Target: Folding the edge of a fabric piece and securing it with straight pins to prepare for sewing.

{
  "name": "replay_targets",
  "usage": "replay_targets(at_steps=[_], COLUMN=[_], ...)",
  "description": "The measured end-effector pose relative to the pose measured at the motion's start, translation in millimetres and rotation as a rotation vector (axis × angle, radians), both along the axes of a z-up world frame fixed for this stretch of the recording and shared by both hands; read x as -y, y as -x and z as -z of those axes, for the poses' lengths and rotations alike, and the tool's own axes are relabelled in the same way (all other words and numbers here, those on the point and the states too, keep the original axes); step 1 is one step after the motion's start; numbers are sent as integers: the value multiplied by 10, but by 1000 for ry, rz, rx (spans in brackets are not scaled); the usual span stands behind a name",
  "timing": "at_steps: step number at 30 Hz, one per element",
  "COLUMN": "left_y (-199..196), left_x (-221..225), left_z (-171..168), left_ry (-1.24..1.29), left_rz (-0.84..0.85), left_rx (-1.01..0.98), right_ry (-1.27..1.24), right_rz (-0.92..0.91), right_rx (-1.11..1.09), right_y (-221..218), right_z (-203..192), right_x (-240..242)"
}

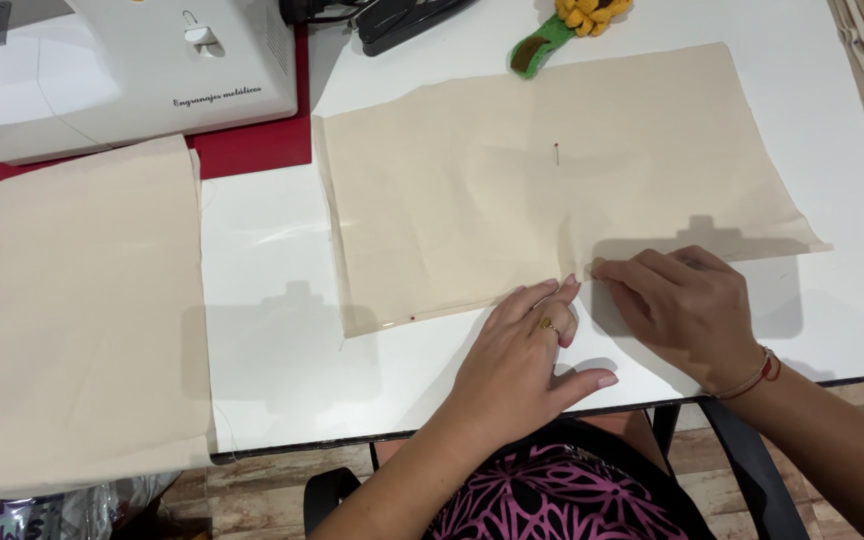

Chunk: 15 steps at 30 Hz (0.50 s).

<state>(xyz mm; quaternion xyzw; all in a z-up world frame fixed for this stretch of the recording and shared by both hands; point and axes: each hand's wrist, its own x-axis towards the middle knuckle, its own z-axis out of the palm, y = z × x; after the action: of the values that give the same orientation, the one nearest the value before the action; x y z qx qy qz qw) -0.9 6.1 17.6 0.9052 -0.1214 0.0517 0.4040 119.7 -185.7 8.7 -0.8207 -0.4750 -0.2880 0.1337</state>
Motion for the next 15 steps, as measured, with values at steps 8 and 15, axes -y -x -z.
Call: replay_targets(at_steps=[8, 15], left_y=[-21, -16], left_x=[-13, -22], left_z=[-21, -30], left_ry=[-16, -11], left_rz=[24, 21], left_rx=[-22, -41], right_ry=[-5, -27], right_rz=[-10, -14], right_rx=[-14, -43], right_y=[-7, 15], right_z=[8, -6], right_x=[-9, -29])
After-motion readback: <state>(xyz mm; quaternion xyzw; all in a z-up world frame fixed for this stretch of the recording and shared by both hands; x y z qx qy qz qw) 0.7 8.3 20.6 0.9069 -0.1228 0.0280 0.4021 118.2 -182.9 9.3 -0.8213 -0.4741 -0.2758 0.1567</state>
